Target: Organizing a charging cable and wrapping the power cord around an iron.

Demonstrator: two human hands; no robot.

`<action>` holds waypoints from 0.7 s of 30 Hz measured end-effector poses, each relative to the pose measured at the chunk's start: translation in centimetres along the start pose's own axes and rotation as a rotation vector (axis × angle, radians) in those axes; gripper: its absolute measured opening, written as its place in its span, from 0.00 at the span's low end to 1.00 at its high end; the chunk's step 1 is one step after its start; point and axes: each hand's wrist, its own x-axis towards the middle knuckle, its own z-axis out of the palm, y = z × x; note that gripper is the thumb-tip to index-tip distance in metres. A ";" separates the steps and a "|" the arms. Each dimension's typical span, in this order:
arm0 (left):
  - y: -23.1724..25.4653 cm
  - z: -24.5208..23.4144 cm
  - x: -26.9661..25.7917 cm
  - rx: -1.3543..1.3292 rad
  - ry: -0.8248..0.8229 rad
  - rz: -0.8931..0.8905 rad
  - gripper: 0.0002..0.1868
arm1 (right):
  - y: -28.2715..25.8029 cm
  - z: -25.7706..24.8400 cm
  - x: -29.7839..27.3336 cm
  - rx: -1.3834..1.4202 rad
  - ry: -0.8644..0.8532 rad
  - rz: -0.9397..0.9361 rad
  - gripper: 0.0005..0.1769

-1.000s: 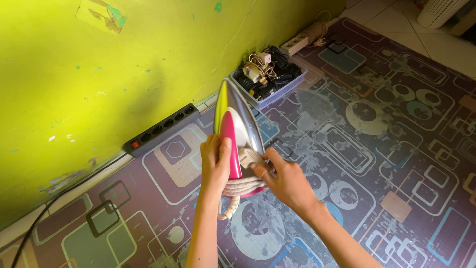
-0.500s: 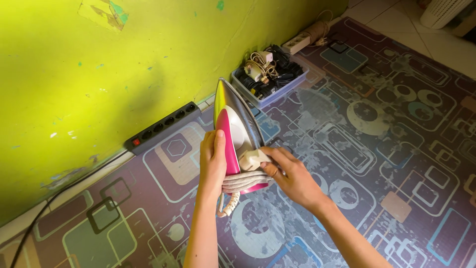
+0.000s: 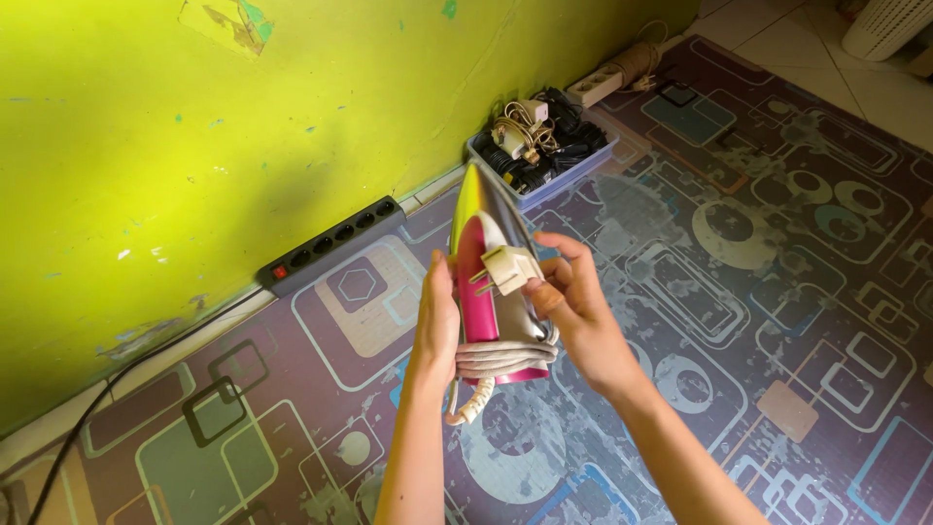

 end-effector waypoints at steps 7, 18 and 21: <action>2.2 0.0 -0.9 0.161 0.001 -0.062 0.56 | 0.3 0.2 -0.4 -0.009 -0.105 0.016 0.19; 2.7 -1.3 -1.5 -0.214 -0.186 -0.238 0.63 | 0.0 0.5 -1.1 -0.388 -0.337 0.011 0.23; 2.8 -0.8 -1.6 -0.228 -0.152 -0.234 0.64 | -1.4 1.3 -1.6 -0.713 -0.398 -0.144 0.38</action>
